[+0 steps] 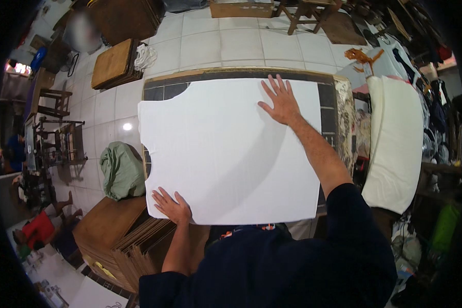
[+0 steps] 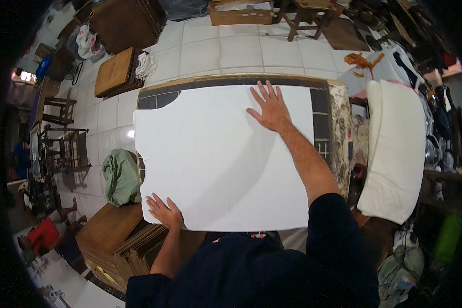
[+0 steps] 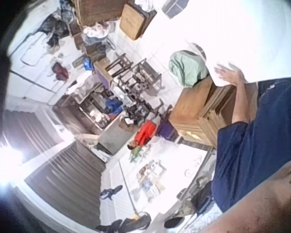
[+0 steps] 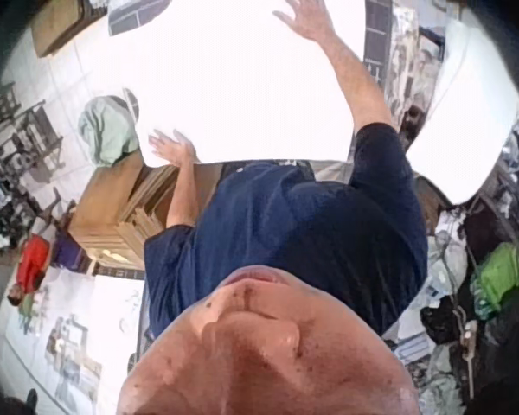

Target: The person places white t-shirts onto a screen printing frame, aligns them, and smooths the fabric. They repeatedly lift and reposition the screen, then place and adjust additional shirts on the frame in a workshop setting.

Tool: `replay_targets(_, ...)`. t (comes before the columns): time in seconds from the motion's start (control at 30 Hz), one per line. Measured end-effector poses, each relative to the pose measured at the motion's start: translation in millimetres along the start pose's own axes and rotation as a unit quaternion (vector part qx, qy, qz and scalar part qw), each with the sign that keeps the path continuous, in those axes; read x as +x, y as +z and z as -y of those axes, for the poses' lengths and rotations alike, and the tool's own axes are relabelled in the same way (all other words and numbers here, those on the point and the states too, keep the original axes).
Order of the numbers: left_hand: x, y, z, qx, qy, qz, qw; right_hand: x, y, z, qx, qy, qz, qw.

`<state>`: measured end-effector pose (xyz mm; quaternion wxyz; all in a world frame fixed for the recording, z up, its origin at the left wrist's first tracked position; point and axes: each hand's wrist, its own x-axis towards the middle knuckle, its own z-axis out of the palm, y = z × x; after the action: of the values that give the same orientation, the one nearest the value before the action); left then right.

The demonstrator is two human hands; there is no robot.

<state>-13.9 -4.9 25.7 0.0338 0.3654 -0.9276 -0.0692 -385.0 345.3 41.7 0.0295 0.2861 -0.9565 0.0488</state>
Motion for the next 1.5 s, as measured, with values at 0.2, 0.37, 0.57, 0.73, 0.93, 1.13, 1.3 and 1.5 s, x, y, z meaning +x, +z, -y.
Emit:
replay_targets(0.2,2.0,-1.5,1.4,-0.004,0.014,-0.003,1.0,68.8,6.8,43.3,0.03,-0.067,0.007,0.997)
replay_targets(0.37,4.3,-2.8,0.0,-0.007,0.01,0.006,1.0,106.8,20.1,119.1,0.093,-0.28,0.053,0.954)
replay_targets(0.57,6.4,-1.8,0.6,-0.006,0.002,0.006,1.0,160.2,40.0,136.6,0.016,-0.166,0.005,0.986)
replay_targets(0.73,5.3,-4.5,4.6,-0.01,-0.005,-0.009,1.0,148.8,35.1,149.7,0.005,-0.105,-0.044,0.993)
replay_targets(0.93,2.1,-7.6,9.8,-0.034,-0.01,-0.028,0.999,38.5,24.6,203.6,0.032,-0.129,-0.01,0.991)
replay_targets(1.13,-7.0,0.3,25.1,-0.095,0.007,-0.103,0.99,-161.8,1.4,290.4,0.083,-0.231,0.113,0.963)
replay_targets(1.3,-77.7,3.8,88.0,-0.117,-0.12,-0.056,0.984,-284.3,-14.9,329.6,0.089,-0.387,0.16,0.904)
replay_targets(1.5,-243.8,-30.2,250.0,0.063,-0.189,-0.1,0.975,-332.2,5.5,333.1,0.223,-0.391,0.218,0.866)
